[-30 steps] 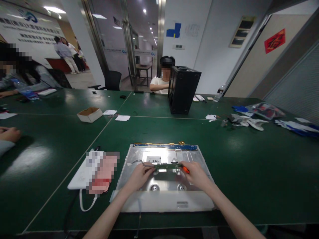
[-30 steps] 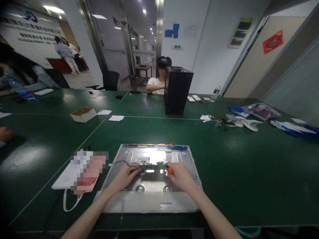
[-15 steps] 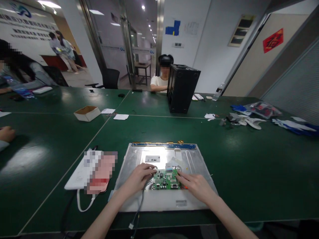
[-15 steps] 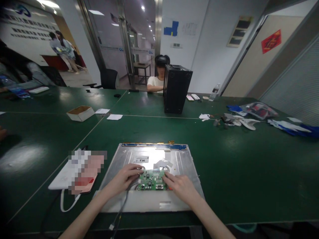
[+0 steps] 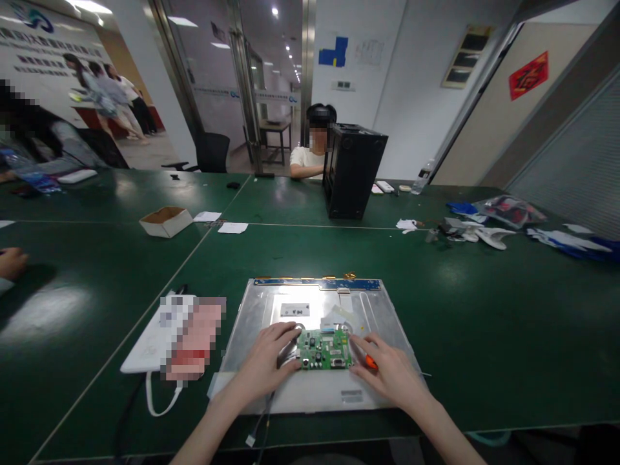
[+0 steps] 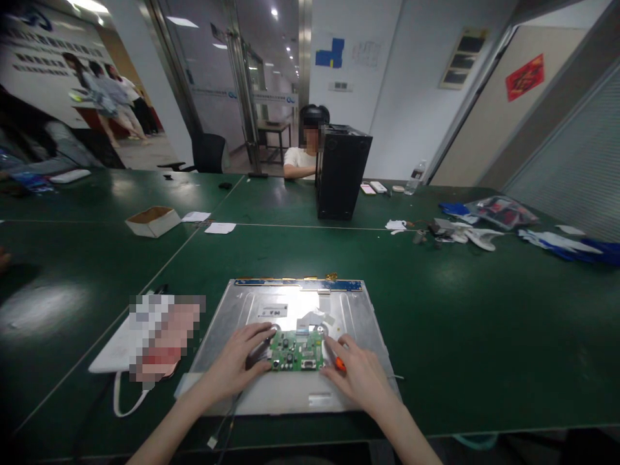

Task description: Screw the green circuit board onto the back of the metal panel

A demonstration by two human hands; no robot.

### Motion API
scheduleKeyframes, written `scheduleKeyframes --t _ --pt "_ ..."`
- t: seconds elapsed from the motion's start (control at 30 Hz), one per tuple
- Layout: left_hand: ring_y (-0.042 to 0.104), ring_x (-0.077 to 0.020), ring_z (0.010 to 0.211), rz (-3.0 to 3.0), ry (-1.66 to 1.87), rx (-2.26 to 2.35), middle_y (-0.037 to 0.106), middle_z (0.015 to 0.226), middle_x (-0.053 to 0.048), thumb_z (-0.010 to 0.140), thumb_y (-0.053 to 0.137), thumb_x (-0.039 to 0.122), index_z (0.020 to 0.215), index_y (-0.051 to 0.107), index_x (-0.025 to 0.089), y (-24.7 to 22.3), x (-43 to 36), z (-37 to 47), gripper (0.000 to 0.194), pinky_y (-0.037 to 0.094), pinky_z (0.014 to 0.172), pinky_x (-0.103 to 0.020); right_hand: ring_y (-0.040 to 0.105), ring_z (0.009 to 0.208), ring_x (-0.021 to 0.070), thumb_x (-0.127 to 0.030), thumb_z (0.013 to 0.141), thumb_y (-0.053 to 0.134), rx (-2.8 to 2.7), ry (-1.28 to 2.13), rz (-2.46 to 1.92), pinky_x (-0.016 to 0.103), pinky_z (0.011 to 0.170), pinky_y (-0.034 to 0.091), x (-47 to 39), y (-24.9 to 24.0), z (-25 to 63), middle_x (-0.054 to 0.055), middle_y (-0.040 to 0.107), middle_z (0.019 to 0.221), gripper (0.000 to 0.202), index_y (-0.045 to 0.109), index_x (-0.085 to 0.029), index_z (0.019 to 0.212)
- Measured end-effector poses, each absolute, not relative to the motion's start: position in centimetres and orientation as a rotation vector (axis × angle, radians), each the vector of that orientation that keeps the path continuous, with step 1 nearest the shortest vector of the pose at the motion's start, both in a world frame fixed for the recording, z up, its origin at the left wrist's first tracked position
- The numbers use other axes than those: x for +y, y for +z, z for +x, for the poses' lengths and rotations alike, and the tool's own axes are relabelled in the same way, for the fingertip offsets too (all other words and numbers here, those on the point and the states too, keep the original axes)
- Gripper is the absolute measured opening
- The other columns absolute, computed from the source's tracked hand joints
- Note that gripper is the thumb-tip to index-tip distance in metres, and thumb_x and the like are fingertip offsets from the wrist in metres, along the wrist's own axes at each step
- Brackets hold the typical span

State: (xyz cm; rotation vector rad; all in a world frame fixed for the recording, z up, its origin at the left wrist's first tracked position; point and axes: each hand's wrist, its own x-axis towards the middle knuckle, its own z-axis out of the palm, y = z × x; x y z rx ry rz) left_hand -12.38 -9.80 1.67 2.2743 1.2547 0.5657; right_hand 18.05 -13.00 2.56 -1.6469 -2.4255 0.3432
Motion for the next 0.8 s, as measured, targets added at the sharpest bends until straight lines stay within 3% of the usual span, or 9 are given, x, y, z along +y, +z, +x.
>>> scheduleKeyframes --t 0.53,0.8 --pt "0.041 -0.0285 0.125 2.298 0.530 1.325 0.046 0.137 -0.007 0.080 0.064 0.039 0.131 0.048 0.030 1.8 -9.9 -12.1 0.055 0.034 0.103 -0.049 0.062 0.071 0.0189 -0.045 0.090 0.044 -2.417 0.394 -1.667 0.034 0.064 0.049 -12.8 2.5 17.6 0.009 0.057 0.108 0.041 0.051 -0.027 0.127" --pt "0.044 -0.0275 0.123 2.258 0.591 1.321 0.049 0.133 -0.009 0.080 0.063 0.035 0.133 0.043 0.025 2.0 -10.1 -12.4 0.057 0.037 0.103 -0.048 0.065 0.075 0.0180 -0.048 0.090 0.042 -2.428 0.336 -1.723 0.032 0.068 0.051 -13.2 2.9 17.9 0.009 0.059 0.116 0.040 0.053 -0.027 0.122"
